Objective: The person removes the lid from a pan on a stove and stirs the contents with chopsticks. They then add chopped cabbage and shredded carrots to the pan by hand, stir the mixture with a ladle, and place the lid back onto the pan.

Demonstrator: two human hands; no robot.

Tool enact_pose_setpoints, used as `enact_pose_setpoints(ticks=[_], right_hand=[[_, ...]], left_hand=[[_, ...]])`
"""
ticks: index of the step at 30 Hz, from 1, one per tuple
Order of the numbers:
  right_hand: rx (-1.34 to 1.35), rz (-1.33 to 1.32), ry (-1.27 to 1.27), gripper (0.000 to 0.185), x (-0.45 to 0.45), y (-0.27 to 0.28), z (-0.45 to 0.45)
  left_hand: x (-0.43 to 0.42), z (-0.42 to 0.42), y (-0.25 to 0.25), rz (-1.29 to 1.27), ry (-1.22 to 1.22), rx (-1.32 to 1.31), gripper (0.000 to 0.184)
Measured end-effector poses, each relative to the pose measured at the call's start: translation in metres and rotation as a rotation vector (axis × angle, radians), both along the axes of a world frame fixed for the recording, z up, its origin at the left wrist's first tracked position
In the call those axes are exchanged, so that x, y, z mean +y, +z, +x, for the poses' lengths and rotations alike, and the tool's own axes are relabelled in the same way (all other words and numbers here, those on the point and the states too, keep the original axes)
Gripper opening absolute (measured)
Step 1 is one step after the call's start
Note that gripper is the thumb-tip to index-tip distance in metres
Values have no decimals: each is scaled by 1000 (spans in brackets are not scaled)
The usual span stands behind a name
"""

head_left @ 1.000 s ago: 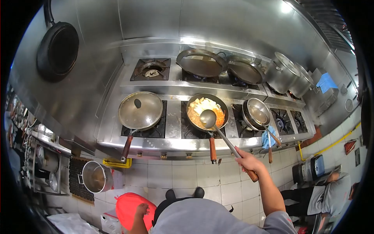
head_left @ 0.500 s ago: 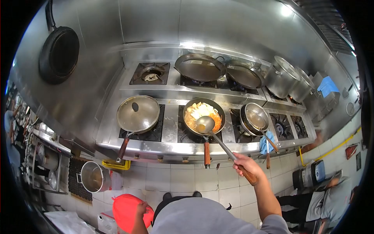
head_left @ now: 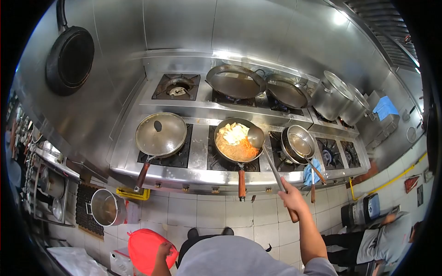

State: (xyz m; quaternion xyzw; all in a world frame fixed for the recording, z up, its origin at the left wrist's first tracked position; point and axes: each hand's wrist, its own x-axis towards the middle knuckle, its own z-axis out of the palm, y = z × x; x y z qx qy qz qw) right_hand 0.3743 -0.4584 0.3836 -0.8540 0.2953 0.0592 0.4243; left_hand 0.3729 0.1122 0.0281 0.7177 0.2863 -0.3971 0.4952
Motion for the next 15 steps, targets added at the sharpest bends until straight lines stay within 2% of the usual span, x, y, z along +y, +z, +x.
enact_pose_setpoints(ticks=[1, 3, 6, 7, 9, 10, 12, 14, 15], right_hand=[[4, 1, -3, 63, -2, -10, -1], [-87, -243, 43, 61, -12, -36, 0], [-120, -301, 83, 60, 3, -25, -2], [-121, -299, 83, 60, 5, -12, -3], [2, 171, -39, 59, 7, 12, -3], [5, 174, -41, 59, 6, 3, -5], [-52, -227, 94, 58, 3, -20, -8], [-66, -211, 91, 58, 16, -4, -9], [-44, -17, 36, 58, 24, 11, -10]], left_hand=[[2, 3, -4, -18, -21, -3, 25], [3, 5, -9, -42, -37, -1, 27], [-1, 13, -5, -73, 16, -61, 32], [-2, 15, -4, -72, -10, -81, 33], [1, 22, -7, -65, -43, -99, 34], [1, 24, -11, -44, -68, -130, 33], [1, 23, -11, -26, -85, -156, 33], [0, 25, -3, -25, -30, -131, 32], [1, 24, 1, -21, -29, -133, 32]])
